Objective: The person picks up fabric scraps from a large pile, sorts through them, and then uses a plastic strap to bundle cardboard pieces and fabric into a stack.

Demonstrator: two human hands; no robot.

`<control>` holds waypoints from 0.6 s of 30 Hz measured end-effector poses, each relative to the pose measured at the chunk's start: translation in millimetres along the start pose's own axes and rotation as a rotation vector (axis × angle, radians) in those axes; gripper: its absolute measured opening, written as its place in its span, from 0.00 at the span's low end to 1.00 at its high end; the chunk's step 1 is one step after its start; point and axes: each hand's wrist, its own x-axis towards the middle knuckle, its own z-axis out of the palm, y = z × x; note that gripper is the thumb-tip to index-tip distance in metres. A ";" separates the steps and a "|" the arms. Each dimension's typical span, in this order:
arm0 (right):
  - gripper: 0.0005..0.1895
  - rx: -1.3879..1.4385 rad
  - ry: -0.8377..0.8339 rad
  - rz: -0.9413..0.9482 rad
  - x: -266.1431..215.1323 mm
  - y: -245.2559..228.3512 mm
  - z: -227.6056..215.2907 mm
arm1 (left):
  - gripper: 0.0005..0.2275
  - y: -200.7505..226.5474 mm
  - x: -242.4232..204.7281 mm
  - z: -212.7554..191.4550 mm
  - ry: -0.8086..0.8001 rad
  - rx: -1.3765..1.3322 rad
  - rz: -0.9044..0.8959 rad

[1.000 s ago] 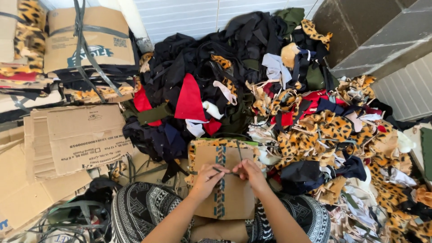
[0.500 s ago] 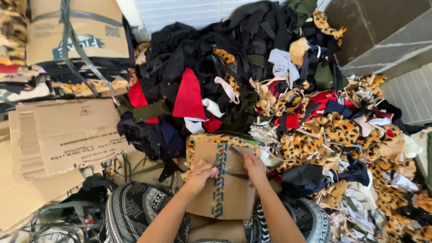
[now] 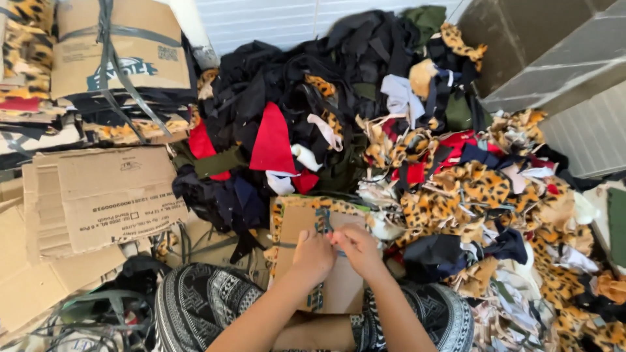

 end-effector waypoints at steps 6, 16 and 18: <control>0.23 -0.169 -0.237 0.538 -0.2 -15.2 1.4 | 0.21 -17.5 -11.3 -10.8 0.064 -0.352 0.039; 0.10 -0.164 0.000 0.456 -27.5 14.2 35.3 | 0.23 -29.1 -29.6 -19.4 -0.005 -0.732 0.013; 0.06 -0.203 0.062 0.410 -30.5 29.5 37.6 | 0.22 -32.2 -21.0 -8.6 0.044 -0.722 0.052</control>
